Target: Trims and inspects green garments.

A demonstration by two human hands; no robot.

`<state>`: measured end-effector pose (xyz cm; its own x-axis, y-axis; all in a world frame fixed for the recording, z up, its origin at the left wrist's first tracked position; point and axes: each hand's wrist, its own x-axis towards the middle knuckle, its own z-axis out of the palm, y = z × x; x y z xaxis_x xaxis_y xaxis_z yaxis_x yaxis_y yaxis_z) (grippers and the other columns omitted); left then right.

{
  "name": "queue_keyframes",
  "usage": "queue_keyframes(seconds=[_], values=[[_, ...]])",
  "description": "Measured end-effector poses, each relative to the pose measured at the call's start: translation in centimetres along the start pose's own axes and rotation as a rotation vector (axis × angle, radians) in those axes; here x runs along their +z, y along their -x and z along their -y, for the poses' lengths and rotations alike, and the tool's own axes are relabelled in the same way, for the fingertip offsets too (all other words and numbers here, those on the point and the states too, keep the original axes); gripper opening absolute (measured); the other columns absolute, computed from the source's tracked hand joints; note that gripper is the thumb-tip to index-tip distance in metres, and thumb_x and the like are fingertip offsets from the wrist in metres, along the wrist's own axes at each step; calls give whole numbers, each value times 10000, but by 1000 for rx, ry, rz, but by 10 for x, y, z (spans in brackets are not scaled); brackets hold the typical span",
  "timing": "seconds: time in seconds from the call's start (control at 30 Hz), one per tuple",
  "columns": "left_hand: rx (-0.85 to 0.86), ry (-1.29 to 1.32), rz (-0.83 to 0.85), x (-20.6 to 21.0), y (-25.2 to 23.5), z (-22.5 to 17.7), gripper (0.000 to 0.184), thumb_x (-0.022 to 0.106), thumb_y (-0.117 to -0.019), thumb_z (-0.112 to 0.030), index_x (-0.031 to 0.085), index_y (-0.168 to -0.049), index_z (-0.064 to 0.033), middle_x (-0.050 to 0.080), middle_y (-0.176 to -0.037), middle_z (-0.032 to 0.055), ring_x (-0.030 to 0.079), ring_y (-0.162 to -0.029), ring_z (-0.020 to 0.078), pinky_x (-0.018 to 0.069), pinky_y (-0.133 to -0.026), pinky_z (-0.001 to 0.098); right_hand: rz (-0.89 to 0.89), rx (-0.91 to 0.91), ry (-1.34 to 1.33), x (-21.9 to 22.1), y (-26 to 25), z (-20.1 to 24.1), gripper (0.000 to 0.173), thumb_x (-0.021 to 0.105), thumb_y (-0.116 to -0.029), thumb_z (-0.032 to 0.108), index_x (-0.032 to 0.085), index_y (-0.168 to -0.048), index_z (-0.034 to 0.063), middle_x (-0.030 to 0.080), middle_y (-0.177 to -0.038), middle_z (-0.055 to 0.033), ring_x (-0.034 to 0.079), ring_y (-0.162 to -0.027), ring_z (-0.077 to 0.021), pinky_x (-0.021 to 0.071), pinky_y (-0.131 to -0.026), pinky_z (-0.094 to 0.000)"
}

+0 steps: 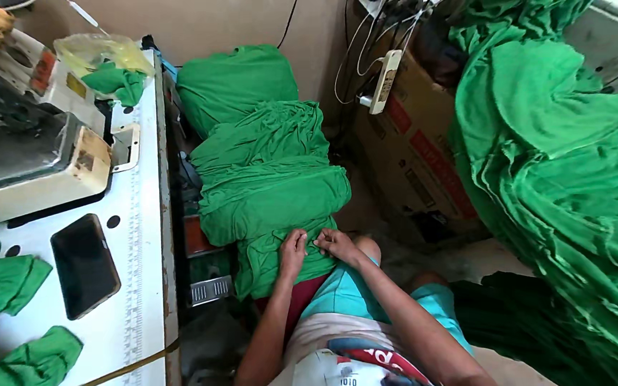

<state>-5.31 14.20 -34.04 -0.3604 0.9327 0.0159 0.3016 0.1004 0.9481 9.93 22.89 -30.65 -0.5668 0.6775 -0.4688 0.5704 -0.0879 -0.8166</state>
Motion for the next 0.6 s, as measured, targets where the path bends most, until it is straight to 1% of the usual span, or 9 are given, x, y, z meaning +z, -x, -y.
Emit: queue_keyframes(seconds=[0.07,0.17,0.23,0.3,0.37,0.43,0.47,0.53,0.6], values=[[-29,108,-183,-1,7,-6,247,459,-1070,-82,584,-1180,101,634,-829,118,622,-635,139,572,-625,314,-84,-37,-40,-5,2,-4,320,630,-1018,240,584,-1172,-37,650,-946,-134,633,-789,-181,543,-763,-371],[-113,46,-386,-10,25,-17,291,396,-1091,-109,507,-1235,118,620,-919,158,642,-772,195,571,-731,356,-188,-22,-8,-17,7,-6,504,735,-944,319,563,-1269,-26,634,-1072,-183,620,-954,-264,520,-898,-451],[-196,-222,-313,-16,35,-26,384,393,-1106,-218,599,-1185,97,665,-955,196,662,-906,292,534,-875,475,-184,62,130,-23,14,1,516,738,-946,329,577,-1323,15,668,-1145,-189,656,-1047,-305,518,-965,-503],[-231,-441,-143,-14,38,-34,436,402,-1106,-288,695,-1155,31,707,-1078,196,646,-1087,359,428,-1033,574,-119,101,315,-24,20,7,513,746,-934,354,602,-1332,65,659,-1236,-165,643,-1136,-322,495,-1000,-553],[-159,-570,-25,-7,33,-34,314,523,-1046,-230,668,-1245,-35,673,-1240,166,597,-1207,366,420,-1044,576,-30,125,559,-20,24,14,500,740,-927,324,608,-1357,107,586,-1403,-154,608,-1229,-360,471,-1016,-618],[-97,-647,113,-3,22,-35,432,607,-983,-168,587,-1406,-86,553,-1459,166,527,-1319,383,430,-1064,560,0,137,675,-15,27,19,442,673,-957,230,613,-1376,103,552,-1455,-167,593,-1263,-384,467,-1037,-623],[-75,-664,164,-1,16,-35,438,606,-985,-151,584,-1419,-88,540,-1480,166,523,-1332,379,434,-1072,539,-12,133,673,-14,29,20,402,619,-992,203,614,-1379,93,565,-1447,-167,586,-1281,-375,456,-1064,-599],[-29,-612,160,-5,6,-33,298,544,-1027,-102,678,-1277,-11,645,-1337,188,589,-1275,361,457,-1094,480,-99,55,602,-11,32,17,358,554,-1031,189,616,-1363,69,613,-1395,-166,606,-1269,-349,459,-1074,-560],[73,-541,-3,-12,1,-27,246,533,-1026,-57,716,-1152,47,699,-1198,220,652,-1184,369,499,-1059,466,-248,-154,517,-4,36,6,286,574,-1003,122,657,-1248,0,659,-1270,-202,666,-1136,-368,523,-972,-562]])
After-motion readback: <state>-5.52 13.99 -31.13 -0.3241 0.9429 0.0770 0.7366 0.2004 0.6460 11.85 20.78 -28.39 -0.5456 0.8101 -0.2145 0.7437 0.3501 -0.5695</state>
